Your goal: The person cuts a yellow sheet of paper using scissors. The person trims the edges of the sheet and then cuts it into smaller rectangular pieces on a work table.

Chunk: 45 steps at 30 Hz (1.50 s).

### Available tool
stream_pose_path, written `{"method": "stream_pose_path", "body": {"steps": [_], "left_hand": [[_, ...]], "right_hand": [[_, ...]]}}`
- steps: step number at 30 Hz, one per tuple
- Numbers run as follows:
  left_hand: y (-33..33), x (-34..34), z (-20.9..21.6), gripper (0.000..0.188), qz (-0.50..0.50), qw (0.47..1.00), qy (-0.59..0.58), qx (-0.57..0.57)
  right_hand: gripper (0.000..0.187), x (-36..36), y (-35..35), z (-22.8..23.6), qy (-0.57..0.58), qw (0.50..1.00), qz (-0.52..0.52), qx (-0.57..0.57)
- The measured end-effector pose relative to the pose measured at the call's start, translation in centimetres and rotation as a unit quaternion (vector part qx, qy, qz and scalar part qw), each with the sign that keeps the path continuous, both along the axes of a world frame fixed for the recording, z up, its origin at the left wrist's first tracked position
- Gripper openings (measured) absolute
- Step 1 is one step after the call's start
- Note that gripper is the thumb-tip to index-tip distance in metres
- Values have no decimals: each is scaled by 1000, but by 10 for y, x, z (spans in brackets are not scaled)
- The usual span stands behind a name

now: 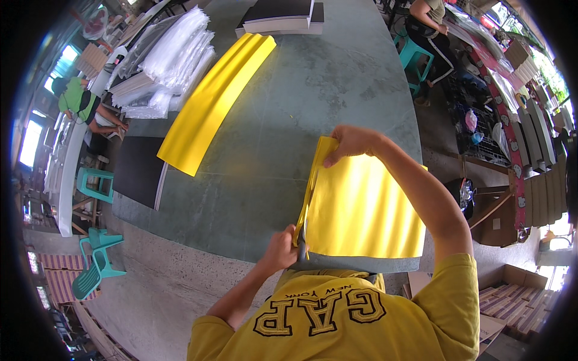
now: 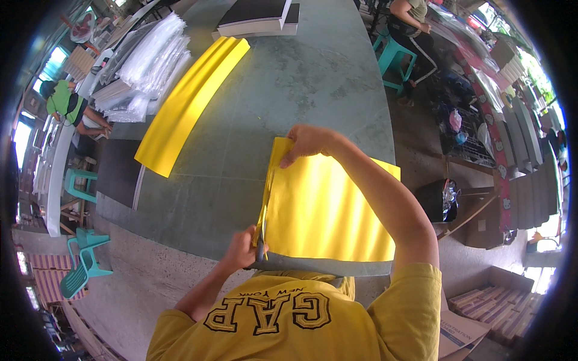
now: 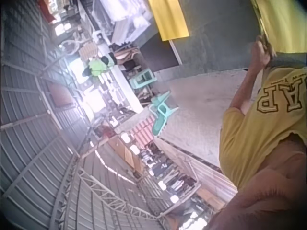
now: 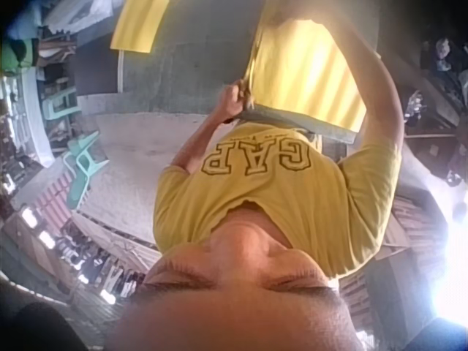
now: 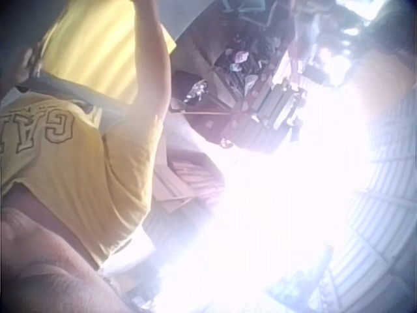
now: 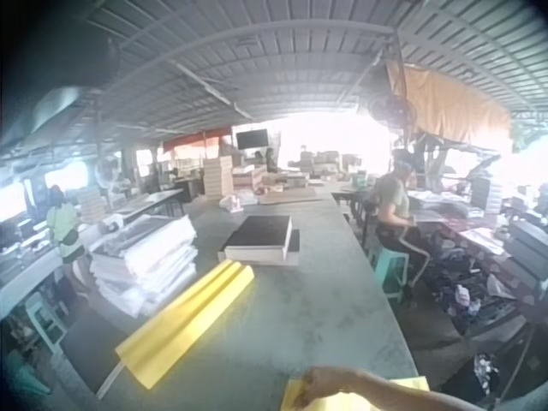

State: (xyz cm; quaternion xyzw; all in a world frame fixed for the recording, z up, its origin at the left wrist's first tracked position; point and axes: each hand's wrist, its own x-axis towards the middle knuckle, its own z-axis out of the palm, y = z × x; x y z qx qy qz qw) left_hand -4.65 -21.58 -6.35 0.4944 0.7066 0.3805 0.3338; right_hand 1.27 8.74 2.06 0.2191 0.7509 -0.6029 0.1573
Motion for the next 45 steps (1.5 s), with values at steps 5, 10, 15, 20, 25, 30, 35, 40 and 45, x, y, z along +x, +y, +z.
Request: {"method": "stream_pose_path", "body": {"steps": [5, 10, 15, 20, 25, 30, 35, 40, 45], "left_hand": [[12, -2, 19, 31, 6, 995, 7, -98], [11, -2, 16, 31, 11, 997, 13, -80], [10, -2, 13, 28, 18, 997, 7, -69], [7, -1, 6, 28, 32, 997, 3, -65], [4, 4, 0, 28, 36, 998, -18, -54], [7, 7, -2, 28, 38, 999, -27, -19], [13, 3, -1, 29, 20, 1000, -20, -12], [15, 1, 2, 30, 14, 1000, -26, -5], [14, 1, 5, 29, 20, 999, -28, -13]], "right_hand": [[35, -1, -6, -3, 13, 1000, 1, 5], [35, 0, -7, -3, 15, 1000, -2, -8], [36, -1, -8, -3, 10, 1000, -1, -3], [36, -2, -10, -1, -6, 1000, -2, -4], [37, 0, -12, -1, -4, 1000, 2, 4], [36, 1, -14, 7, -29, 999, 3, 15], [34, 3, -19, -2, 5, 1000, 13, 12], [33, 3, -21, 0, 9, 1000, 10, -3], [34, 3, -21, -2, 1, 1000, 10, -10]]}}
